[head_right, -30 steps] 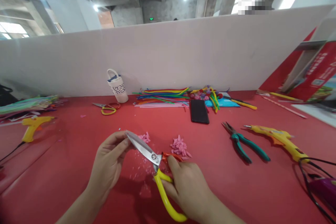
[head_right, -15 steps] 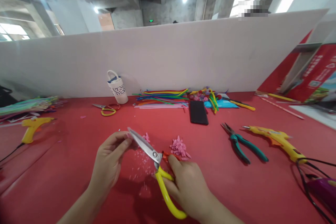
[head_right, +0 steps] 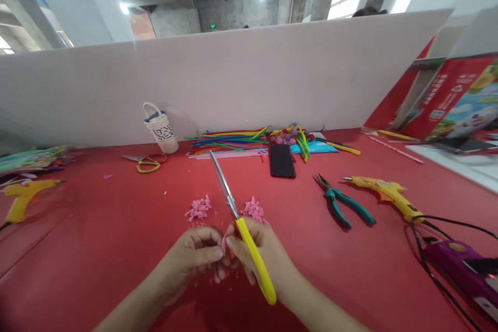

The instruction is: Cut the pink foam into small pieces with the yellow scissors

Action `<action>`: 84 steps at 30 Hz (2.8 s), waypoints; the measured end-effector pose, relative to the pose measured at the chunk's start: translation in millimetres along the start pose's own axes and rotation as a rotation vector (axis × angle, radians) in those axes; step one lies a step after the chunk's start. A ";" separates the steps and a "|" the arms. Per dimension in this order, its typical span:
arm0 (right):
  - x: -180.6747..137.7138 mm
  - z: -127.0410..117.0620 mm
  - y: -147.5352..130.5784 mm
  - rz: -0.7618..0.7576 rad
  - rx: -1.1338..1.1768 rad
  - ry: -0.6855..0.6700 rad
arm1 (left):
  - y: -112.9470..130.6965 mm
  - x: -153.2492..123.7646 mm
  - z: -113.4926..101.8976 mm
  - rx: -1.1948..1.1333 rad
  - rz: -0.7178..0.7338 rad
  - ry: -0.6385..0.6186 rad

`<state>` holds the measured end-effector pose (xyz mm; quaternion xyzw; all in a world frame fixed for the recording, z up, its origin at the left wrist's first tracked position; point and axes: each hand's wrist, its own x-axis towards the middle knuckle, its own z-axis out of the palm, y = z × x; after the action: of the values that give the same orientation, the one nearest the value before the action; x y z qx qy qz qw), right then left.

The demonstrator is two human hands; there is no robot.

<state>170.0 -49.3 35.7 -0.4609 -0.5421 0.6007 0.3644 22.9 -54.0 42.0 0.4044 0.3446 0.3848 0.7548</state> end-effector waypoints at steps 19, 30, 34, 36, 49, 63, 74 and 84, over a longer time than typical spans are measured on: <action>-1.5 5.1 -2.6 -0.032 -0.143 0.087 | -5.7 1.7 4.0 0.560 0.255 0.276; -2.6 -4.3 -6.7 -0.273 -0.636 0.074 | 15.3 2.1 -11.0 0.146 0.288 0.391; -2.9 -5.6 -3.1 -0.320 -0.958 0.098 | 29.4 -0.8 -20.8 0.035 0.369 0.401; -2.3 -6.0 -1.0 -0.350 -1.081 0.104 | 33.4 -2.2 -22.5 0.034 0.388 0.406; 2.4 -12.9 9.9 -0.501 -1.402 0.138 | 36.2 -5.7 -26.1 0.154 0.446 0.413; 3.9 -13.9 10.1 -0.531 -1.414 0.130 | 38.6 -6.8 -27.4 0.179 0.426 0.383; 3.8 -13.9 10.3 -0.531 -1.412 0.138 | 41.2 -8.6 -26.4 0.176 0.422 0.375; 5.1 -16.8 7.6 -0.496 -1.230 0.203 | 39.5 -6.5 -28.2 0.160 0.379 0.359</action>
<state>184.7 -40.3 27.5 -0.5007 -0.8386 0.0343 0.2118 -15.5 -35.0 65.7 0.4453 0.4201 0.5564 0.5618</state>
